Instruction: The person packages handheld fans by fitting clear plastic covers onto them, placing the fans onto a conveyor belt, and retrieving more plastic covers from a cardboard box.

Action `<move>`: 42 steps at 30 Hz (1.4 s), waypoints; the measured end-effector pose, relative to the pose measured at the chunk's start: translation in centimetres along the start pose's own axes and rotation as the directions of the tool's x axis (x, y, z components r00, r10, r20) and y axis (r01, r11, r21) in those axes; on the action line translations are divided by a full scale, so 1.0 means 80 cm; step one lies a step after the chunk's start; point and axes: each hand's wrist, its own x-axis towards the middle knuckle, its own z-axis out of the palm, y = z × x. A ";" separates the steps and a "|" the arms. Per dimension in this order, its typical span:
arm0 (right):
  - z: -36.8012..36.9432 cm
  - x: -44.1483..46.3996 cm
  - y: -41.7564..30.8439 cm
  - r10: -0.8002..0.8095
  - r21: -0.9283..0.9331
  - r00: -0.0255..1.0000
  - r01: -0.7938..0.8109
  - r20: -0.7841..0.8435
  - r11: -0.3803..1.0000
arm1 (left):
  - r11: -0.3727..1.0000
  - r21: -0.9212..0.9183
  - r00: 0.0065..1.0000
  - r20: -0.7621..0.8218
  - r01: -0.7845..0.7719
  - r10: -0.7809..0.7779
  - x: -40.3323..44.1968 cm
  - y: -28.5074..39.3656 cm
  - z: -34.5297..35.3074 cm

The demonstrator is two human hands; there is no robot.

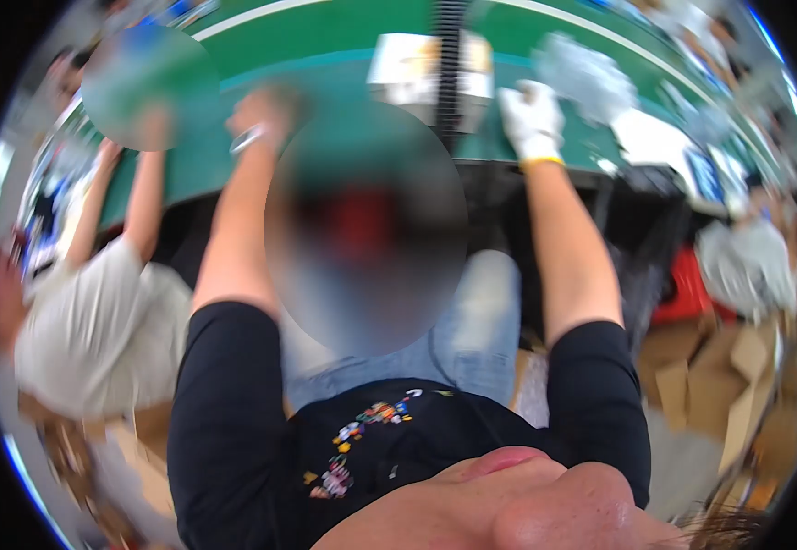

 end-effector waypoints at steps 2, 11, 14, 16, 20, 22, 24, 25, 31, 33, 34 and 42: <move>0.000 -0.002 0.007 -0.027 0.060 0.998 0.030 -0.052 0.998 | 0.998 0.020 0.986 -0.151 -0.062 0.064 0.029 -0.017 0.042; -0.013 0.007 -0.004 -0.027 -0.075 0.993 0.036 0.113 0.997 | 0.999 -0.048 0.998 -0.065 -0.001 -0.002 -0.003 0.001 0.011; 0.046 0.030 0.071 -0.068 0.166 0.997 0.073 -0.034 0.983 | 0.999 -0.040 0.993 -0.112 -0.034 0.029 0.012 -0.013 0.028; 0.046 0.032 0.069 -0.091 0.162 0.996 0.094 -0.026 0.982 | 0.999 -0.045 0.980 -0.197 -0.027 0.018 0.020 -0.020 0.040; 0.058 0.038 0.061 -0.095 0.132 0.995 0.095 -0.004 0.987 | 1.000 -0.020 0.972 -0.235 -0.005 0.001 0.023 -0.034 0.037; 0.039 0.025 0.061 -0.085 0.080 0.996 0.086 -0.015 0.993 | 0.998 -0.063 0.986 -0.167 -0.022 0.011 0.018 -0.016 0.039; 0.026 0.007 0.038 -0.058 0.148 0.997 0.064 -0.046 0.987 | 0.999 -0.026 0.987 -0.157 -0.038 0.034 0.012 -0.011 0.035; 0.020 0.006 0.034 -0.037 0.120 0.999 0.042 -0.039 0.992 | 0.998 -0.040 0.986 -0.164 -0.041 0.034 0.021 -0.013 0.046; 0.019 0.019 0.033 -0.029 0.162 0.999 0.034 -0.033 0.986 | 0.999 -0.005 0.969 -0.245 -0.047 0.044 0.046 -0.023 0.071; 0.025 0.006 0.044 -0.024 0.174 1.000 0.027 -0.017 0.984 | 0.999 0.012 0.970 -0.239 -0.043 0.045 0.033 -0.028 0.080; 0.023 0.008 0.046 -0.028 0.140 0.999 0.032 -0.028 0.990 | 0.999 -0.007 0.976 -0.211 -0.050 0.048 0.031 -0.024 0.077; 0.043 0.028 0.070 -0.070 0.146 0.997 0.075 -0.042 0.986 | 0.997 -0.050 0.975 -0.219 -0.061 0.048 0.019 -0.015 0.057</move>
